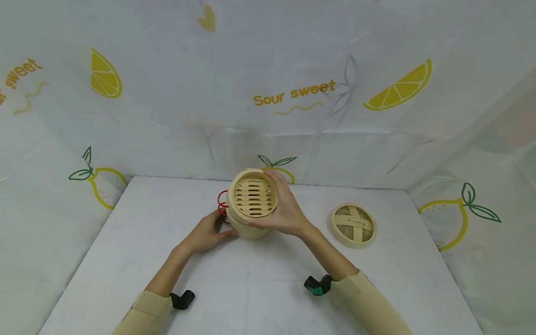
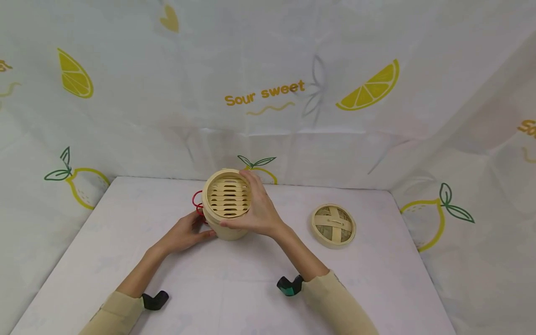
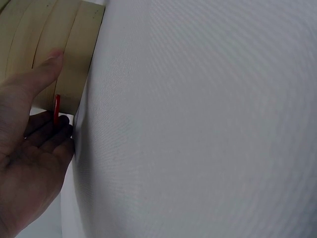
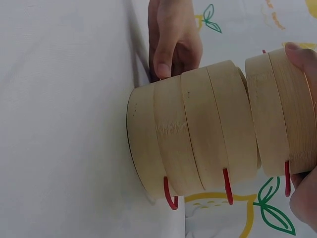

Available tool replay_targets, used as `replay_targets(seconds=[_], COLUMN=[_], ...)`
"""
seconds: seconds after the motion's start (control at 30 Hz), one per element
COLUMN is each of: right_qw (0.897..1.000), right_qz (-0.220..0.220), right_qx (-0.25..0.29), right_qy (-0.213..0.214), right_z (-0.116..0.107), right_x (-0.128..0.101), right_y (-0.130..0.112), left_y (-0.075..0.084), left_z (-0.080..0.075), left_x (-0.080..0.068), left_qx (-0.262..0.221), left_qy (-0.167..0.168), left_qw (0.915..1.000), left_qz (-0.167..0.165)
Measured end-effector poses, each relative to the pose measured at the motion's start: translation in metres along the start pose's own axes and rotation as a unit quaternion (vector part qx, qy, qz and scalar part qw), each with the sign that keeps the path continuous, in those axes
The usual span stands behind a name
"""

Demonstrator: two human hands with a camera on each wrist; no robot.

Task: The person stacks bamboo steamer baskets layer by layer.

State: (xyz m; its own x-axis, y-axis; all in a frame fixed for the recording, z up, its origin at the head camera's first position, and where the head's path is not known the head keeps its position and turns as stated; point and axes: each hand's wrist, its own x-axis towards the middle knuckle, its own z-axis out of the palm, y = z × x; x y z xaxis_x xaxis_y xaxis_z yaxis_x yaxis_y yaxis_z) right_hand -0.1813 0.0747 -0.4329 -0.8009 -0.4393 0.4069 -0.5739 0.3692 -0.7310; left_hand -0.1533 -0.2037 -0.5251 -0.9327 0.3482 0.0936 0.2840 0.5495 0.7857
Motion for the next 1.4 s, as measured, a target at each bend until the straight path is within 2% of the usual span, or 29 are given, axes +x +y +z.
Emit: replay_targets(seconds=[0.3,0.9,1.4], right_qw=[1.0,0.999,0.997], right_qz=[0.012,0.036,0.065], right_qx=[0.0,-0.004,0.0], right_qy=[-0.016,-0.024,-0.041], right_z=[0.001,0.003,0.007], right_x=[0.005,0.008,0.014], right_y=[-0.005,-0.006,-0.006], left_y=[0.0,0.004,0.002], left_z=[0.001,0.001,0.001], left_x=[0.0,0.0,-0.001], left_qx=[0.016,0.008,0.005], left_qy=[0.004,0.003,0.001], left_qw=[0.9998,0.9997,0.9997], left_qz=[-0.012,-0.021,-0.022])
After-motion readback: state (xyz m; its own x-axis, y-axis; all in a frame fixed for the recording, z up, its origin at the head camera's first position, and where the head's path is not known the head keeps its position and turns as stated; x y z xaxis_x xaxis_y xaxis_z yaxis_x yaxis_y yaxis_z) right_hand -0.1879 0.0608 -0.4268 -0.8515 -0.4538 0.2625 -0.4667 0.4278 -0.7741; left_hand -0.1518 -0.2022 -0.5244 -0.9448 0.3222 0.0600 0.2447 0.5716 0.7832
